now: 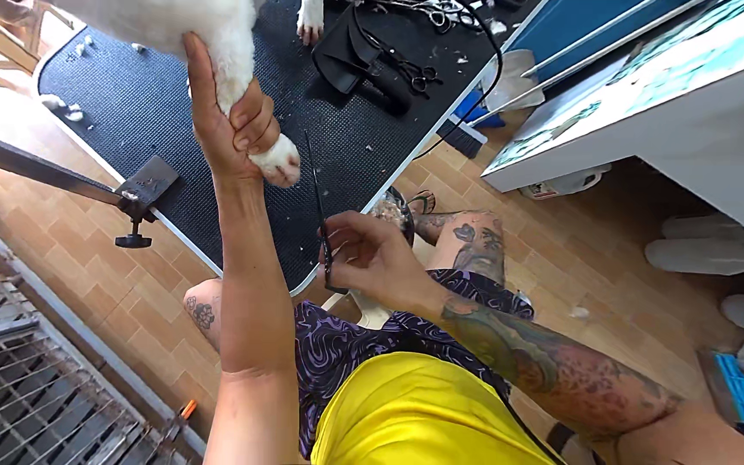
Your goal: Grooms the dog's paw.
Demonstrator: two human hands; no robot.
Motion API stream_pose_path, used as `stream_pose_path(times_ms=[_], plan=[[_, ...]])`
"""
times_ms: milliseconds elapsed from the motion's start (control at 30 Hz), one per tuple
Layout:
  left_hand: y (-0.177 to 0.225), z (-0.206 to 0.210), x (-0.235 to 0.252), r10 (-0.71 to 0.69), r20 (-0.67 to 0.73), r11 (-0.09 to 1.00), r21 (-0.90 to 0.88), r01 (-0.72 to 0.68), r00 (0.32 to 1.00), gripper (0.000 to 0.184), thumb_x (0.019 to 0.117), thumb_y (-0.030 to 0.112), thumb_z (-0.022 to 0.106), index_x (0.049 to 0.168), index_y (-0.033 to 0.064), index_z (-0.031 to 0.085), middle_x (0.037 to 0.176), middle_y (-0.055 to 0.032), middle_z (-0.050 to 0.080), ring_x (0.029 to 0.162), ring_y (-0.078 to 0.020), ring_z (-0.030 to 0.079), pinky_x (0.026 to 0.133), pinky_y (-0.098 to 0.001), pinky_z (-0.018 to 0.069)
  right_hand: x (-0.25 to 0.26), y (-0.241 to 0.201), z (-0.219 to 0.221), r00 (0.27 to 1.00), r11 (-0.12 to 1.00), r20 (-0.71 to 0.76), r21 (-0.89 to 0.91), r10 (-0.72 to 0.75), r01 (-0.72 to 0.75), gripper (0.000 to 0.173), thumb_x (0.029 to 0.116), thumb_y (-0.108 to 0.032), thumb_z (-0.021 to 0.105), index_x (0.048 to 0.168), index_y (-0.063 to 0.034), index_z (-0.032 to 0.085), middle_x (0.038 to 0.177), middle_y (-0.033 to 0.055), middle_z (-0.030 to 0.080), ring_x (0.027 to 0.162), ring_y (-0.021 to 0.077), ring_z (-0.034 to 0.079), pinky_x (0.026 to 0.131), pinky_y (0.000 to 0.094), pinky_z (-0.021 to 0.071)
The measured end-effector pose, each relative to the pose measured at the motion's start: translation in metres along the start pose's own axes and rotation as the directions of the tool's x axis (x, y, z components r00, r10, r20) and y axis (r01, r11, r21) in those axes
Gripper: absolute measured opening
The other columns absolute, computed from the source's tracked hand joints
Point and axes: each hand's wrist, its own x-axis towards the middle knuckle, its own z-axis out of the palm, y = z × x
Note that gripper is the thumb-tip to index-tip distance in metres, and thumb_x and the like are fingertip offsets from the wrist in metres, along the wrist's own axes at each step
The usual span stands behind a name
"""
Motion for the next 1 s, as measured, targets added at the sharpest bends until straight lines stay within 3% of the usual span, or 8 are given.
stream_pose_path(times_ms=[167,333,467,700,800,933,1000], plan=[[-0.008,-0.003,-0.001,-0.033,0.055,0.999,-0.004,0.033,0.998,0.061,0.1055,0.060,0.034,0.076,0.0104,0.053,0.045,0.0015,0.041,0.033,-0.0089,0.042,0.035,-0.0216,0.0361,-0.002,0.003,0.011,1.000,0.977,0.027,0.213,0.014,-0.019,0.043,0.0853,-0.018,0.080,0.122,-0.0018,0.063,0.095,0.0110,0.074,0.076,0.0211,0.074,0.069,0.0349,0.0658],[-0.015,-0.003,-0.001,-0.055,0.098,0.998,-0.016,0.057,0.994,0.063,0.1045,0.062,0.034,0.073,0.0110,0.053,0.045,0.0017,0.041,0.034,-0.0082,0.042,0.035,-0.0212,0.0352,-0.004,0.004,0.007,0.997,0.949,0.070,0.308,0.045,-0.065,0.041,0.0862,-0.007,0.079,0.124,-0.0008,0.062,0.095,0.0147,0.074,0.075,0.0248,0.075,0.071,0.0376,0.0669],[-0.017,-0.003,-0.001,-0.077,0.147,0.996,-0.030,0.082,0.986,0.069,0.1033,0.066,0.030,0.070,0.0099,0.052,0.044,0.0012,0.040,0.034,-0.0087,0.041,0.036,-0.0222,0.0344,-0.008,0.008,-0.002,0.998,0.931,0.068,0.364,0.012,-0.037,0.038,0.0874,-0.014,0.076,0.121,-0.0007,0.063,0.094,0.0145,0.073,0.076,0.0249,0.075,0.071,0.0381,0.0664],[-0.016,-0.005,-0.001,-0.099,0.164,0.993,-0.048,0.108,0.982,0.084,0.0932,0.083,0.020,0.071,0.0085,0.052,0.044,0.0004,0.038,0.034,-0.0106,0.038,0.036,-0.0253,0.0332,-0.008,0.011,-0.010,0.994,0.950,0.103,0.304,0.037,-0.067,0.038,0.0839,-0.014,0.080,0.119,-0.0065,0.067,0.093,0.0083,0.074,0.072,0.0183,0.073,0.066,0.0322,0.0647],[-0.011,-0.016,-0.004,-0.094,0.181,0.988,-0.101,0.113,0.979,0.095,0.0869,0.089,0.019,0.085,0.0033,0.059,0.047,0.0010,0.041,0.036,-0.0092,0.040,0.039,-0.0254,0.0376,-0.009,0.011,-0.013,0.990,0.948,0.127,0.302,0.062,-0.098,0.036,0.0839,-0.007,0.079,0.118,-0.0066,0.067,0.092,0.0086,0.075,0.070,0.0192,0.074,0.066,0.0324,0.0656],[-0.004,-0.021,-0.004,-0.053,0.232,0.991,-0.104,0.079,0.971,0.096,0.0822,0.094,0.015,0.069,0.0064,0.053,0.046,0.0002,0.039,0.037,-0.0106,0.040,0.039,-0.0264,0.0355,-0.009,0.010,-0.015,0.991,0.964,0.071,0.232,0.115,-0.129,0.032,0.0859,-0.008,0.079,0.116,-0.0105,0.067,0.092,0.0046,0.075,0.069,0.0164,0.073,0.064,0.0306,0.0651],[-0.003,-0.013,-0.004,-0.029,0.245,0.994,-0.096,0.054,0.969,0.097,0.0824,0.094,0.012,0.070,0.0067,0.053,0.046,0.0004,0.040,0.037,-0.0104,0.042,0.039,-0.0259,0.0367,-0.007,0.012,-0.016,0.994,0.975,0.023,0.192,0.106,-0.108,0.034,0.0859,-0.007,0.078,0.117,-0.0119,0.066,0.095,0.0025,0.075,0.071,0.0152,0.073,0.064,0.0298,0.0642]])
